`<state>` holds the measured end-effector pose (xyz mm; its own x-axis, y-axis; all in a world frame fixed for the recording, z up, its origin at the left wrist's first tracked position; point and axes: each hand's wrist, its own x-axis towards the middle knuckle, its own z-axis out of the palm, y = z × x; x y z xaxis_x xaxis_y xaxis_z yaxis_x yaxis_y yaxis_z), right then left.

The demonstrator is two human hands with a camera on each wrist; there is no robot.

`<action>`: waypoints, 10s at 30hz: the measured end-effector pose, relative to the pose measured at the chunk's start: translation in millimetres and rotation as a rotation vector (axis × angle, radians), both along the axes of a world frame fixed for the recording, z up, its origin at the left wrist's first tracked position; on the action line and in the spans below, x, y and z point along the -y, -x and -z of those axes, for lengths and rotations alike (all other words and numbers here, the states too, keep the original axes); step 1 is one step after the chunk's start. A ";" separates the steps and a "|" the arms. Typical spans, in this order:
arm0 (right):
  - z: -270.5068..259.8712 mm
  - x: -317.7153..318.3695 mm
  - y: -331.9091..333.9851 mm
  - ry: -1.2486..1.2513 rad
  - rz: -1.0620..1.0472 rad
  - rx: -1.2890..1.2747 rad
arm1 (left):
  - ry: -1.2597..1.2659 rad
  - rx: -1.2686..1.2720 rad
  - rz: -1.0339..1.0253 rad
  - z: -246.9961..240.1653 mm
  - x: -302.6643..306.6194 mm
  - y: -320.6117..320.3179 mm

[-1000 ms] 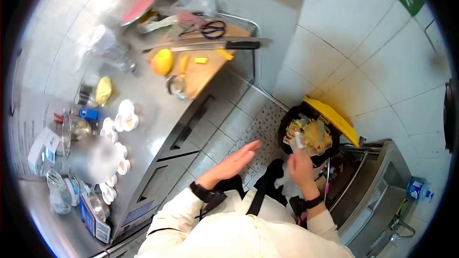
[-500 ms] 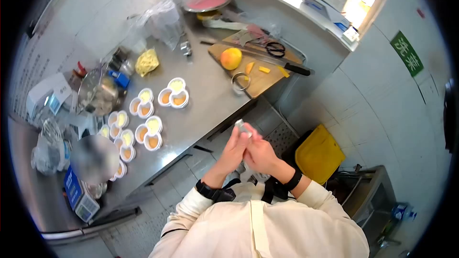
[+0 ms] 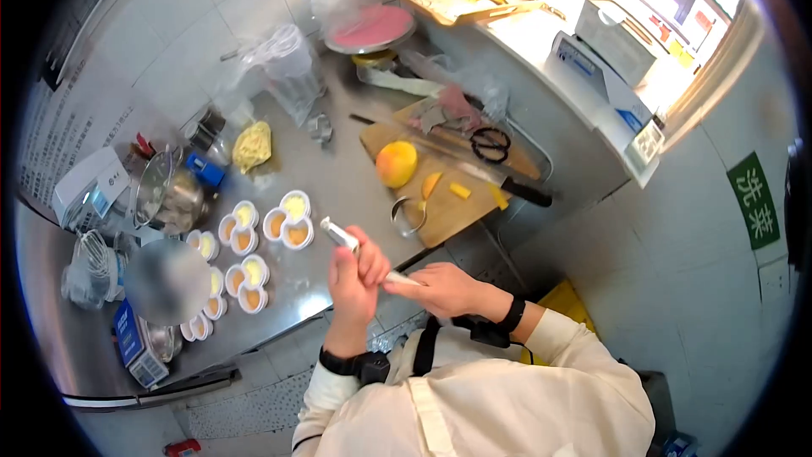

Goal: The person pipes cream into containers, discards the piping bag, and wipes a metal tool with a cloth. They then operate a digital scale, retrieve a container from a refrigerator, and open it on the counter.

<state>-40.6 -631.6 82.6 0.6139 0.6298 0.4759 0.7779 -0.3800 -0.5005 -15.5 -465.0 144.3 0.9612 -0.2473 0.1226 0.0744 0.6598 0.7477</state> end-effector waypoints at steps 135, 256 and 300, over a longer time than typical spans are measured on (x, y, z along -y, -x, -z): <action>-6.8 -560.1 -42.3 -0.250 -0.042 -0.184 | -0.071 -0.336 -0.949 150.1 -704.6 134.5; -102.5 -589.5 -426.9 1.225 -0.061 0.247 | -0.323 -0.150 -0.028 46.1 -608.5 -198.2; -188.8 -544.8 -236.9 -0.024 0.493 0.123 | -0.449 -0.406 -0.328 66.7 -709.4 115.4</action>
